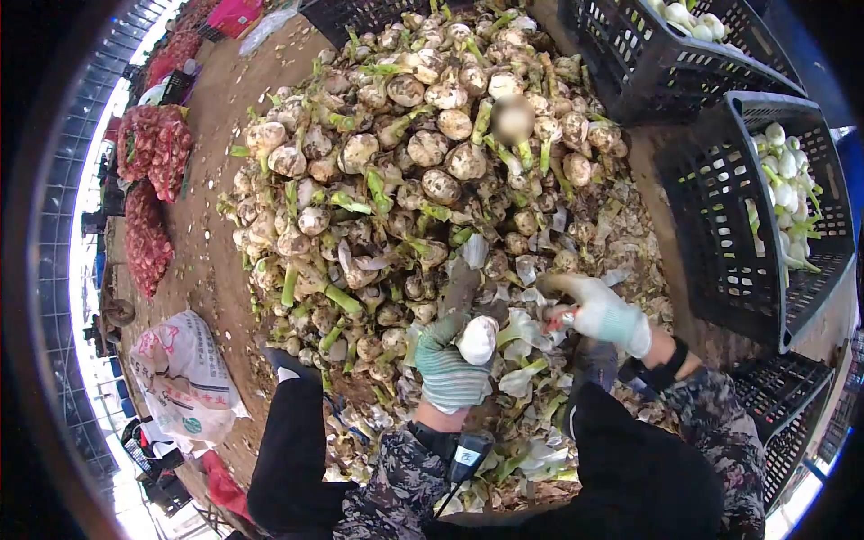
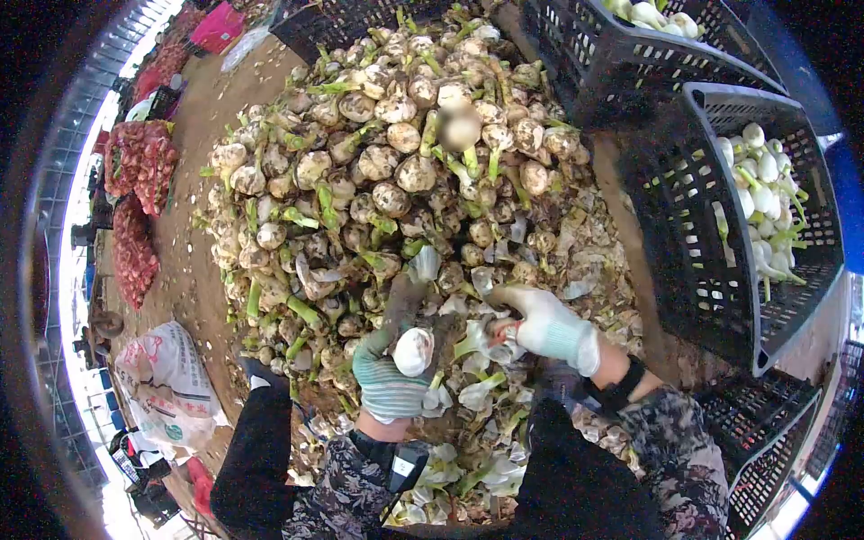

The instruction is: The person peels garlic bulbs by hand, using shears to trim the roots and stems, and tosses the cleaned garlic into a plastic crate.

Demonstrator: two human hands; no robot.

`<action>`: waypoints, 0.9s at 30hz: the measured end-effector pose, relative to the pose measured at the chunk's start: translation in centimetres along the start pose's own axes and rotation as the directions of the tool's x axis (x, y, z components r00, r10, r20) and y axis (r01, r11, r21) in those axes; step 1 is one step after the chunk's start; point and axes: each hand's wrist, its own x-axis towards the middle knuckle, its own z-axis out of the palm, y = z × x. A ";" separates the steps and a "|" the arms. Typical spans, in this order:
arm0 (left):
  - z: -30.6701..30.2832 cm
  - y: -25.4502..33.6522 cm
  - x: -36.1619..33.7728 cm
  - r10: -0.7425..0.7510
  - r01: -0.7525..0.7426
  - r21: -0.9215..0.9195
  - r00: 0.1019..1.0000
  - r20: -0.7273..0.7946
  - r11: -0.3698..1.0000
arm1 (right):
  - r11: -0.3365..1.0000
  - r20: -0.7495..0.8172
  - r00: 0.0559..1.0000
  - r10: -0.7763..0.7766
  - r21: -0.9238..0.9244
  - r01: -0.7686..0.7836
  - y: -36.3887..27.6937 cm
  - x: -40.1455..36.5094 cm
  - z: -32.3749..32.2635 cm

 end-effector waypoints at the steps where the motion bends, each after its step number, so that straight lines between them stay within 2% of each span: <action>1: 0.1 0.1 0.2 -0.021 0.021 0.003 1.000 0.021 1.000 | 0.986 -0.011 0.986 -0.164 0.031 0.164 -1.6 -0.5 -0.2; 3: 0.2 -0.3 0.6 -0.075 0.074 0.011 0.995 0.068 0.997 | 0.919 0.058 0.921 -0.386 -0.058 0.389 -4.4 -0.6 -0.2; 4: 0.4 -0.3 0.5 -0.146 0.147 -0.007 0.984 0.104 0.989 | 0.924 0.132 0.919 -0.371 -0.051 0.380 -6.2 -0.9 -0.4; 5: 0.7 -0.4 0.3 -0.154 0.156 -0.004 0.983 0.102 0.988 | 0.873 0.183 0.861 -0.476 -0.025 0.488 -6.0 -0.3 -0.3; 8: 0.7 -0.6 0.0 -0.263 0.263 0.005 0.965 0.001 0.965 | 0.852 0.279 0.816 -0.507 0.014 0.524 -6.3 0.4 -0.2; 9: 0.7 -0.6 0.0 -0.258 0.258 0.003 0.966 -0.003 0.966 | 0.852 0.263 0.825 -0.500 -0.024 0.523 -6.5 0.3 -0.1; 11: 0.9 -0.5 0.2 -0.154 0.135 0.165 0.982 0.105 0.977 | 0.845 0.200 0.834 -0.514 -0.044 0.532 -6.5 -0.7 0.7; 12: 0.9 0.2 -0.1 -0.149 0.130 0.229 0.987 0.068 0.965 | 0.873 0.346 0.812 -0.469 0.044 0.486 -6.3 -1.5 1.1; 13: 1.0 -0.2 0.7 -0.182 0.218 -0.181 0.963 0.200 0.959 | 0.898 0.486 0.763 -0.426 0.121 0.424 -6.1 -2.5 1.4; 15: 1.1 0.7 0.8 -0.162 0.182 -0.111 0.973 0.164 0.977 | 0.930 0.642 0.762 -0.084 -0.224 0.292 -3.2 -4.2 3.0; 16: 1.1 0.9 0.8 -0.160 0.180 -0.112 0.973 0.165 0.977 | 0.781 0.619 0.716 0.323 -0.602 0.168 -3.2 -3.5 2.8; 17: 1.2 0.9 1.0 -0.158 0.183 -0.139 0.972 0.174 0.973 | 0.654 0.461 0.813 0.355 -0.744 0.135 -3.5 -3.4 1.7; 19: 0.4 0.8 1.1 -0.160 0.190 -0.168 0.971 0.177 0.967 | 0.938 0.306 0.952 0.028 -0.338 0.081 -4.2 -2.7 0.7; 21: -1.3 0.1 1.5 -0.138 0.147 -0.034 0.972 0.192 0.988 | 0.983 0.029 0.986 -0.163 -0.078 0.165 -4.6 -2.1 1.7; 22: -0.1 -1.1 1.4 -0.050 0.047 -0.045 0.996 -0.080 0.998 | 0.940 -0.026 0.953 -0.303 -0.171 0.294 -4.5 -1.6 2.5; 23: 2.5 -1.5 0.5 0.017 -0.003 0.096 0.990 -0.141 0.995 | 0.918 -0.061 0.917 -0.394 -0.062 0.391 -5.0 -1.5 3.3; 25: 1.7 -3.2 0.6 0.013 0.011 0.120 0.980 -0.196 0.993 | 0.986 0.024 0.990 -0.136 0.105 0.133 -4.7 -2.0 3.4; 26: 3.5 -2.8 -0.1 0.054 -0.023 0.182 0.984 -0.167 0.983 | 0.936 0.033 0.998 -0.061 0.350 0.046 -3.7 -1.9 2.7; 27: 3.0 -3.1 0.3 0.105 -0.094 0.153 0.992 -0.067 0.984 | 0.822 0.062 0.998 0.008 0.568 -0.041 -2.5 -1.9 1.5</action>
